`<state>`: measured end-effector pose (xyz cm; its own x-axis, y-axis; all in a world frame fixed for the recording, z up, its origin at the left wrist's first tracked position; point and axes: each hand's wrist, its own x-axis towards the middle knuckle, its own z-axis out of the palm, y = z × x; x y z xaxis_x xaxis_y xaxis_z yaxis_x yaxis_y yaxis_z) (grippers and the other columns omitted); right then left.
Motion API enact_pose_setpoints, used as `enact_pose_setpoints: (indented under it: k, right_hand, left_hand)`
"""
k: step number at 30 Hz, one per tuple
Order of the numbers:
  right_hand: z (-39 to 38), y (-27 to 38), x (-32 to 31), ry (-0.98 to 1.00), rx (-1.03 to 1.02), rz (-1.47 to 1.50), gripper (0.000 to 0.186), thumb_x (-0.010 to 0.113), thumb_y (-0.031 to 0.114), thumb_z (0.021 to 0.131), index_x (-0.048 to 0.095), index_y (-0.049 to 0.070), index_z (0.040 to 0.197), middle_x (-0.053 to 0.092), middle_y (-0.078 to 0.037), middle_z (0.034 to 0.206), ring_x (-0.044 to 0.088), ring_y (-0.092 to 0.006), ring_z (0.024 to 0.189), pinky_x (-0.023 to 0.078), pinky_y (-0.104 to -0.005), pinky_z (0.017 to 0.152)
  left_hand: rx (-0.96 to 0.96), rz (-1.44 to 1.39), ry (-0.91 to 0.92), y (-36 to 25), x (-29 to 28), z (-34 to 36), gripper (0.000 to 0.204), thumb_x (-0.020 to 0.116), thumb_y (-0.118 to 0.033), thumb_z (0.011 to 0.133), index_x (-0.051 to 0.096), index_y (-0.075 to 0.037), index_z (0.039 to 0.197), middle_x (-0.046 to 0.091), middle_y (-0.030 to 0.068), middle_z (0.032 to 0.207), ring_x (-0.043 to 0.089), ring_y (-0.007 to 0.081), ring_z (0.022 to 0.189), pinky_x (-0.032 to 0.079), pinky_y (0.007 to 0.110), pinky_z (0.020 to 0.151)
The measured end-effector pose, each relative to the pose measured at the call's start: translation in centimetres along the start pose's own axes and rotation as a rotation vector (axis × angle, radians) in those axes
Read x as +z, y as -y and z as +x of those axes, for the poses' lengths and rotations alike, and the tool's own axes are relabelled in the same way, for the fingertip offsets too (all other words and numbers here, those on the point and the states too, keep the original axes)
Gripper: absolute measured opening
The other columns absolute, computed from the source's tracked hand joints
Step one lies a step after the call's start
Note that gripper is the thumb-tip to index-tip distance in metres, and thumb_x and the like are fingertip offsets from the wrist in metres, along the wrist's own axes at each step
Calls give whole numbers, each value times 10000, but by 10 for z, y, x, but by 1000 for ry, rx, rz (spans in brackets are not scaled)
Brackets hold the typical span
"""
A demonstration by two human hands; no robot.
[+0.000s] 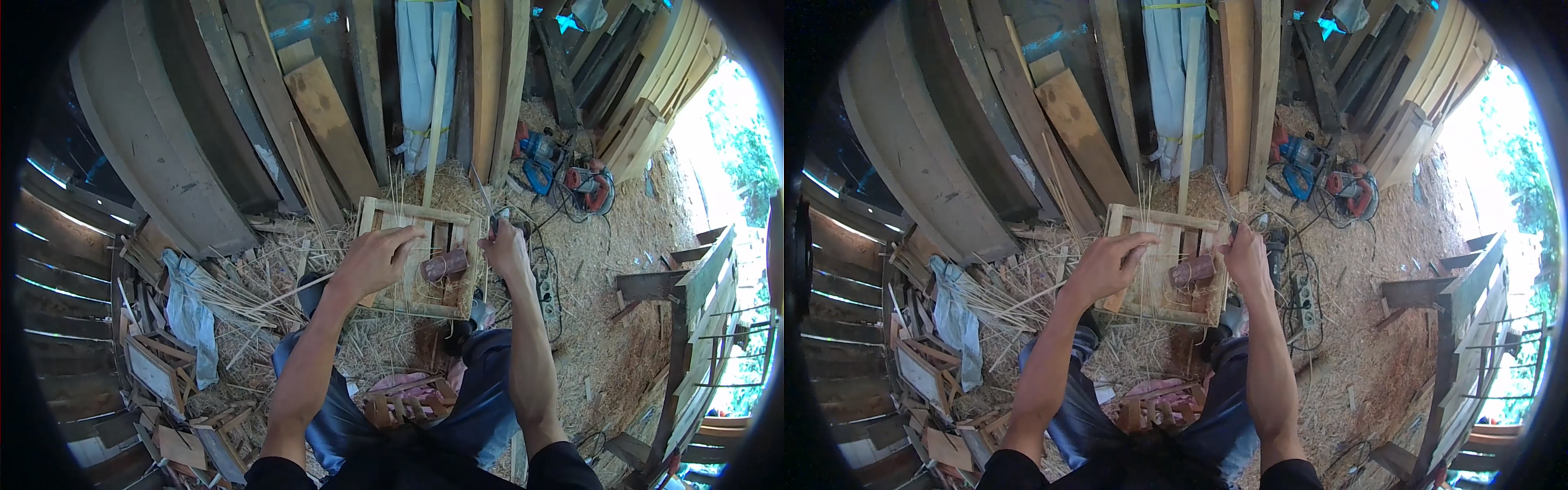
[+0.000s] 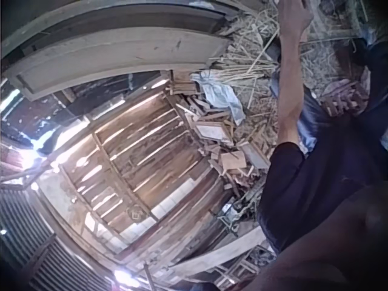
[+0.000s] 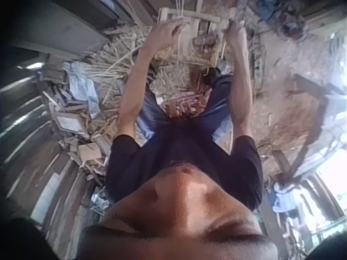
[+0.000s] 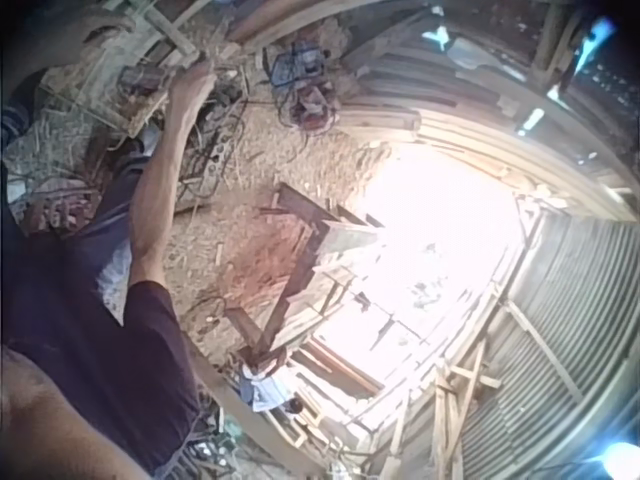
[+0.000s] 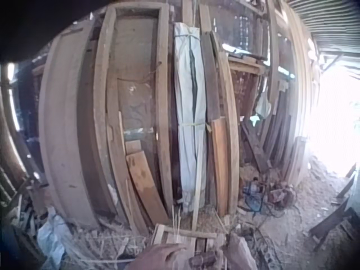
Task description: The person trims thin bamboo strips using a knife and weaves them onto a small wooden frame to build a structure while sitting in a workshop.
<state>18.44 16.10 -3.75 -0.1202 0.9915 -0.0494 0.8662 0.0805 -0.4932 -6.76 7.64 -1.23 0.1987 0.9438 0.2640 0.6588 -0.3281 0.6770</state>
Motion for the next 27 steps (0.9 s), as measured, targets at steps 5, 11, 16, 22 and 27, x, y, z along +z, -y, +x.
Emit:
enact_pose_setpoints:
  k: [5, 11, 16, 22, 27]
  right_hand:
    - [1, -5, 3, -23, -20, 14, 309, 770, 148, 704, 528, -16, 802, 612, -222, 720, 626, -398, 734, 474, -438, 655]
    - [10, -2, 3, -95, -89, 35, 264, 738, 128, 742, 518, -2, 809, 606, -192, 709, 625, -377, 710, 466, -433, 641]
    - [24, -9, 1, -327, -20, 331, 266, 724, 142, 783, 508, -11, 814, 609, -173, 686, 641, -355, 697, 476, -417, 634]
    - [36, -30, 17, -380, 184, 782, 275, 722, 149, 782, 493, -1, 750, 613, -136, 682, 661, -258, 641, 491, -385, 593]
    - [44, -55, 30, -209, 289, 383, 225, 689, 149, 814, 541, -20, 793, 648, -109, 724, 684, -187, 674, 527, -327, 565]
  left_hand:
    - [-132, -113, -18, -7, -7, 6, 180, 596, -198, 905, 649, -65, 1014, 645, 148, 763, 580, 267, 580, 466, 370, 611]
    - [-91, -3, -45, 6, 5, 2, 191, 617, -230, 895, 661, -60, 969, 670, 116, 838, 617, 286, 632, 491, 375, 643]
    - [-119, 8, -9, 0, 5, 5, 196, 611, -243, 897, 665, -69, 968, 678, 108, 881, 631, 307, 680, 500, 394, 670]
    - [-106, 25, 14, 3, 10, 4, 197, 609, -250, 898, 671, -78, 970, 671, 113, 912, 635, 308, 767, 499, 399, 709]
    - [-93, -9, -17, 1, 12, 8, 177, 619, -221, 891, 672, -72, 970, 652, 108, 968, 632, 303, 845, 499, 397, 743]
